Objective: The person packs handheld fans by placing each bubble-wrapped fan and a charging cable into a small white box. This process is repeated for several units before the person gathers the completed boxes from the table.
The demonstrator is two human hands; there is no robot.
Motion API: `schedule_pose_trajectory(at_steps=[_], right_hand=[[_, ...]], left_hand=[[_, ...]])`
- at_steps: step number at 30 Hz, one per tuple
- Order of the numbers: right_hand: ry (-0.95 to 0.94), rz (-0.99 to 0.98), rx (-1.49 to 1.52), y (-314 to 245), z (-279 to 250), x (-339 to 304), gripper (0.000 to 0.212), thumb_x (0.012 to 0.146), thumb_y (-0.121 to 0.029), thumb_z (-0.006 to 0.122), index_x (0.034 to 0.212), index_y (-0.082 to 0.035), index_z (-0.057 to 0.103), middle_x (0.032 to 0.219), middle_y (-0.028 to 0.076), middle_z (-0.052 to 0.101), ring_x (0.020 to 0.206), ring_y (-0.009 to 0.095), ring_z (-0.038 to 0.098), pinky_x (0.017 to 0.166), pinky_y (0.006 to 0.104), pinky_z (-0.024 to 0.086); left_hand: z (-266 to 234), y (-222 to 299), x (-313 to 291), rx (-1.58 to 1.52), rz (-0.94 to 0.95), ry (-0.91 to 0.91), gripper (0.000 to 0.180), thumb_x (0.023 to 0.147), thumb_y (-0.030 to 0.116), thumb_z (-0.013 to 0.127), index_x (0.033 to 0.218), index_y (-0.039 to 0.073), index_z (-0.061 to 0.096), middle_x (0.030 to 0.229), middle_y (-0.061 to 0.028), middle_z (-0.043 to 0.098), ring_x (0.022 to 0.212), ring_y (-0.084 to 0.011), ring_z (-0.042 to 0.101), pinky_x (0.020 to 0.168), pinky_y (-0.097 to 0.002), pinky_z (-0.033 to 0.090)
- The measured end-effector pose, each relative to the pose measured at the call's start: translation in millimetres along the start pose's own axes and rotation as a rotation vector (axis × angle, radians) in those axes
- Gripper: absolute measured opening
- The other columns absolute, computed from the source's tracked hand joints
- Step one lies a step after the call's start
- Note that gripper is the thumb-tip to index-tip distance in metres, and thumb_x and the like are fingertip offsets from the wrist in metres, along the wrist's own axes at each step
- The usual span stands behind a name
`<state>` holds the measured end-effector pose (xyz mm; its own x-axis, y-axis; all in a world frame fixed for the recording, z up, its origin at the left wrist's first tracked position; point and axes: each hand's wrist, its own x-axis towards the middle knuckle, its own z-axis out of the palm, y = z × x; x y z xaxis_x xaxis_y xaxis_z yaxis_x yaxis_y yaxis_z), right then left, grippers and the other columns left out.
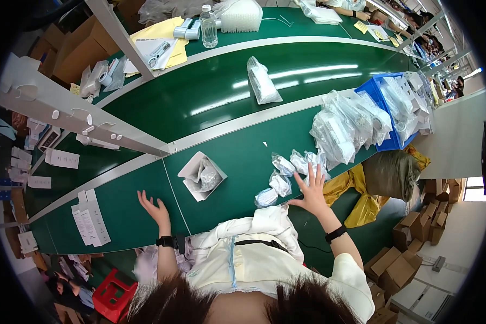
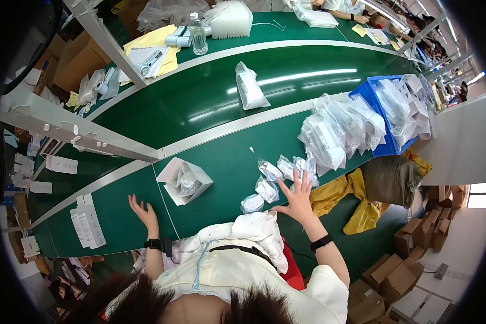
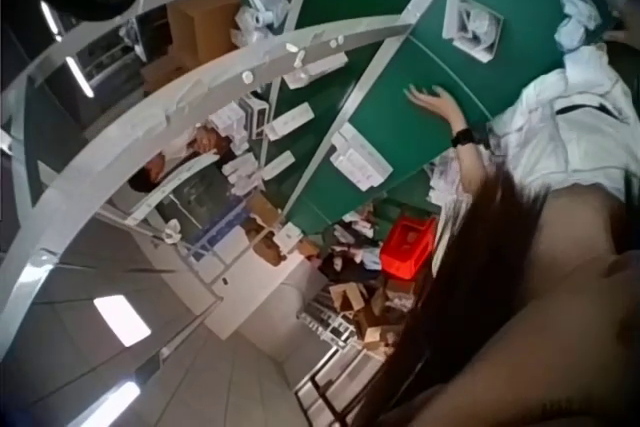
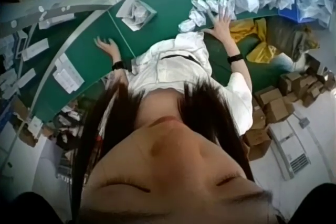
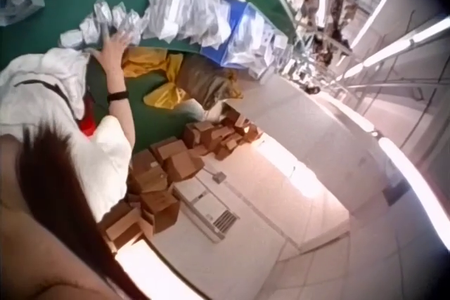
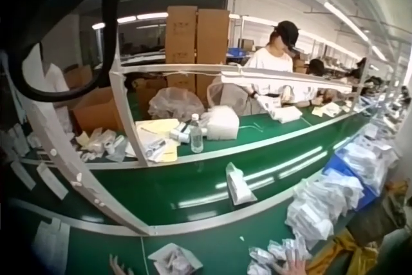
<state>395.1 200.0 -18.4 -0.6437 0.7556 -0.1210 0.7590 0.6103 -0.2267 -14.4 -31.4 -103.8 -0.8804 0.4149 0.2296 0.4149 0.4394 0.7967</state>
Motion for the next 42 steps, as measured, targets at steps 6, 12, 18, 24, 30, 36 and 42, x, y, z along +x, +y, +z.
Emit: schedule_pose_trajectory(at_steps=[6,12,18,24,30,36,42], right_hand=[[-0.091,-0.398,0.106,-32.5,62.7,22.9,0.068,0.065,-0.049,0.066,0.127,-0.033,0.041,0.143,0.015,0.012,0.13,0.044,0.006,0.094,0.067,0.015],[0.104,-0.366,0.052,7.2,83.6,80.6,0.048,0.074,-0.034,0.062,0.12,-0.026,0.049,0.136,0.01,0.031,0.13,0.035,0.017,0.097,0.0611,0.019],[0.682,0.077,0.093,25.1,46.3,62.0,0.036,0.077,-0.012,0.057,0.112,-0.009,0.052,0.125,0.013,0.041,0.12,0.036,0.032,0.098,0.0521,0.023],[0.549,0.445,0.231,62.0,108.0,37.0,0.049,0.09,-0.025,0.045,0.13,0.0,0.033,0.136,0.025,0.024,0.126,0.042,0.017,0.101,0.0493,0.018],[0.552,0.17,0.447,30.0,102.3,86.8,0.048,0.092,-0.029,0.041,0.127,0.002,0.036,0.135,0.024,0.027,0.126,0.039,0.023,0.102,0.0443,0.019],[0.77,0.122,0.31,3.8,78.9,59.6,0.041,0.09,-0.022,0.045,0.118,0.007,0.043,0.125,0.023,0.041,0.117,0.036,0.036,0.097,0.0419,0.028],[0.815,0.222,0.268,-54.9,60.4,38.5,0.036,0.085,-0.011,0.048,0.118,0.005,0.044,0.126,0.019,0.041,0.117,0.034,0.037,0.098,0.0409,0.028]], left_hand=[[-5.2,18.9,-46.1,0.124,-0.053,-0.092,0.045,0.073,-0.01,0.046,0.116,0.002,0.041,0.137,-0.0133,0.024,0.12,-0.0298,0.035,0.094,-0.0382,0.036],[1.9,43.1,-46.7,0.234,0.182,-0.156,0.037,0.072,-0.01,0.045,0.107,0.002,0.048,0.135,-0.0144,0.027,0.119,-0.0316,0.036,0.095,-0.0395,0.034],[-31.5,35.9,-69.6,0.29,0.113,-0.141,0.036,0.071,-0.011,0.045,0.104,0.003,0.05,0.133,-0.015,0.029,0.119,-0.0327,0.036,0.096,-0.0392,0.033],[-45.5,25.8,-96.0,0.235,-0.068,0.005,0.036,0.07,-0.011,0.046,0.102,0.003,0.05,0.131,-0.0144,0.031,0.118,-0.0326,0.037,0.095,-0.0393,0.033],[-85.2,13.5,-67.7,0.299,-0.05,0.176,0.039,0.069,-0.008,0.049,0.106,0.005,0.047,0.131,-0.0146,0.03,0.121,-0.033,0.03,0.097,-0.0399,0.03],[-185.9,-42.2,21.7,0.582,-0.026,0.428,0.048,0.068,0.004,0.062,0.113,0.006,0.044,0.133,-0.0184,0.026,0.121,-0.0395,0.025,0.099,-0.0433,0.027],[-293.3,-171.5,128.1,0.836,-0.567,0.264,0.087,0.064,0.05,0.068,0.131,0.009,0.032,0.137,-0.0187,0.024,0.126,-0.0392,0.02,0.096,-0.055,0.024]])
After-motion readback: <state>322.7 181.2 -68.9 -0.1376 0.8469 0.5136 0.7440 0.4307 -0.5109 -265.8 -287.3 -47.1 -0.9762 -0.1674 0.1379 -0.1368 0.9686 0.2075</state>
